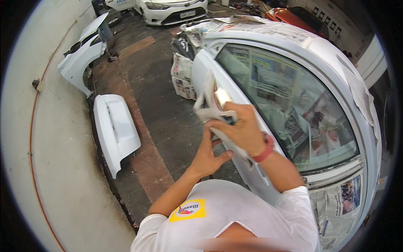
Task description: The person covers a white car with newspaper sheets and secures them using masking tape. They work around the vehicle, taping newspaper to the hood, roof, and door areas to protect surfaces during preparation.
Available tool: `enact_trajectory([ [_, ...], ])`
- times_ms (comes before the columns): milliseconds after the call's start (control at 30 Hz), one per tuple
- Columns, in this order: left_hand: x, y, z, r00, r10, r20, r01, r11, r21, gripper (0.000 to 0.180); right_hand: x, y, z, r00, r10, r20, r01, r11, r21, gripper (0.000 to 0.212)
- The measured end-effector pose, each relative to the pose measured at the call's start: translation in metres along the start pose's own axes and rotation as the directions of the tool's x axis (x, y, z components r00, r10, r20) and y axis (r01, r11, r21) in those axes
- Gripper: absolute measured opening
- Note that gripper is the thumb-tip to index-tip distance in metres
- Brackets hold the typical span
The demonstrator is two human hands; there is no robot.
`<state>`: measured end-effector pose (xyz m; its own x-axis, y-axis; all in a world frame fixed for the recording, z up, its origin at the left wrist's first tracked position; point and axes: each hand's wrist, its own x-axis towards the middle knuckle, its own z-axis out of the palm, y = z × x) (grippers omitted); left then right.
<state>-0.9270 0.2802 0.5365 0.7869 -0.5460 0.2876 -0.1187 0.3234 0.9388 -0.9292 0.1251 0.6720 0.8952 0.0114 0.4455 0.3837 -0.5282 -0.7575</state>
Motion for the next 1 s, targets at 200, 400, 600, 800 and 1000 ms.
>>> enact_trajectory([
  [200, -0.019, -0.027, -0.12, 0.951, -0.195, -0.241, 0.188, 0.981, -0.049, 0.109, 0.042, 0.078, 0.169, 0.93, 0.238, 0.281, -0.333, 0.869, 0.365, 0.037],
  [400, 0.005, -0.05, -0.189, 0.873, -0.379, -0.308, 0.299, 0.913, -0.276, 0.084, 0.112, 0.109, 0.205, 0.879, 0.124, 0.461, -0.276, 0.92, 0.279, 0.046],
  [600, 0.096, -0.083, -0.29, 0.705, -0.369, -0.606, 0.101, 0.898, -0.429, 0.057, 0.211, 0.2, 0.213, 0.869, 0.225, 0.44, -0.416, 0.814, 0.406, 0.03],
  [800, 0.23, -0.075, -0.404, 0.548, -0.243, -0.8, 0.161, 0.97, -0.184, 0.052, 0.352, 0.307, 0.232, 0.841, 0.492, 0.227, -0.519, 0.612, 0.596, 0.027],
  [1000, 0.336, -0.054, -0.494, 0.368, -0.024, -0.93, 0.058, 0.998, -0.002, 0.058, 0.448, 0.382, 0.238, 0.85, 0.526, -0.005, -0.332, 0.543, 0.772, 0.029],
])
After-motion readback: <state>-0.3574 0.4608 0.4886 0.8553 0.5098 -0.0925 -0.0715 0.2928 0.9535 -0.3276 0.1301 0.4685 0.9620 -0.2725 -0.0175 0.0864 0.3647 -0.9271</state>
